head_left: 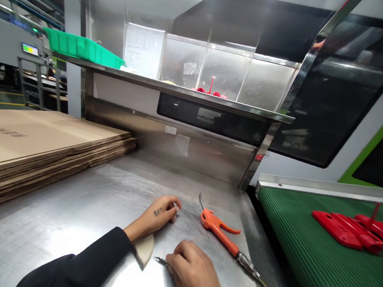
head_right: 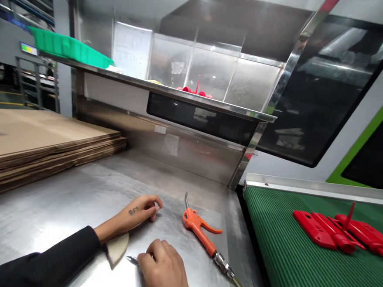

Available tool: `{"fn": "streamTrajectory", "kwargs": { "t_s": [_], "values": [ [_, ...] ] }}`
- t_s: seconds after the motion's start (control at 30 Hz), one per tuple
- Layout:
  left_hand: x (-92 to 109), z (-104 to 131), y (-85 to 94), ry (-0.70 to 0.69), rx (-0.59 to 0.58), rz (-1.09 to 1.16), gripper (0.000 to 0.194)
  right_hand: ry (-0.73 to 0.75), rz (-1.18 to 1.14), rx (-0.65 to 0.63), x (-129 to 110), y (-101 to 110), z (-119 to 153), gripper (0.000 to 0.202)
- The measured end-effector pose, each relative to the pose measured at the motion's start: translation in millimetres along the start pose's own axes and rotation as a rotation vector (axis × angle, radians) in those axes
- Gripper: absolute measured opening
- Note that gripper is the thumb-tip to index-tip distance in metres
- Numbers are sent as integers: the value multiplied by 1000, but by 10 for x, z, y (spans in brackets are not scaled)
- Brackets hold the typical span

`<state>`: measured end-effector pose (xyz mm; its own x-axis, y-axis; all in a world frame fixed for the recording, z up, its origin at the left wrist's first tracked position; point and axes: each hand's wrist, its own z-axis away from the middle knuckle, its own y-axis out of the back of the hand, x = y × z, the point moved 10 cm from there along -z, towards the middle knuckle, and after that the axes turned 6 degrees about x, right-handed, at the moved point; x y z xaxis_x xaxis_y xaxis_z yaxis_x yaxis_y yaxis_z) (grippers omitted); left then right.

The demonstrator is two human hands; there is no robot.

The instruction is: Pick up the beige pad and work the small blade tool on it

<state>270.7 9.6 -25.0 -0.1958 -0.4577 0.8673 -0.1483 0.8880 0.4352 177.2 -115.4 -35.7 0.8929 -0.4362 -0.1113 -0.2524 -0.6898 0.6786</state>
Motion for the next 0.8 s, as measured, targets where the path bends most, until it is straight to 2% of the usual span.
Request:
{"fn": "streamTrajectory", "kwargs": {
  "t_s": [0.07,0.17,0.2,0.27,0.3,0.4,0.47,0.53,0.6,0.8],
  "values": [
    [51,5,40,0,9,-14,32,-47,-65,5,74,14,13,22],
    [213,28,213,-44,-20,-79,35,-148,-130,-15,223,116,-25,24],
    [265,48,265,-64,-76,-103,35,-187,-140,-32,277,159,-50,23],
    [306,129,326,-83,-263,-152,37,-295,-133,-90,408,222,-94,20],
    [277,186,349,-68,-367,-176,44,-369,-120,-131,487,235,-104,17],
    [98,356,399,-23,-606,-303,79,-595,-63,-257,702,235,-77,15],
    [8,429,386,-28,-686,-368,84,-683,-16,-329,775,219,-45,20],
    [-12,432,361,-44,-672,-376,65,-694,23,-360,783,215,-42,24],
    [2,385,345,-52,-599,-359,44,-657,33,-349,751,221,-62,28],
    [46,238,298,-43,-357,-315,23,-538,0,-371,650,177,-59,42]
  ]
}}
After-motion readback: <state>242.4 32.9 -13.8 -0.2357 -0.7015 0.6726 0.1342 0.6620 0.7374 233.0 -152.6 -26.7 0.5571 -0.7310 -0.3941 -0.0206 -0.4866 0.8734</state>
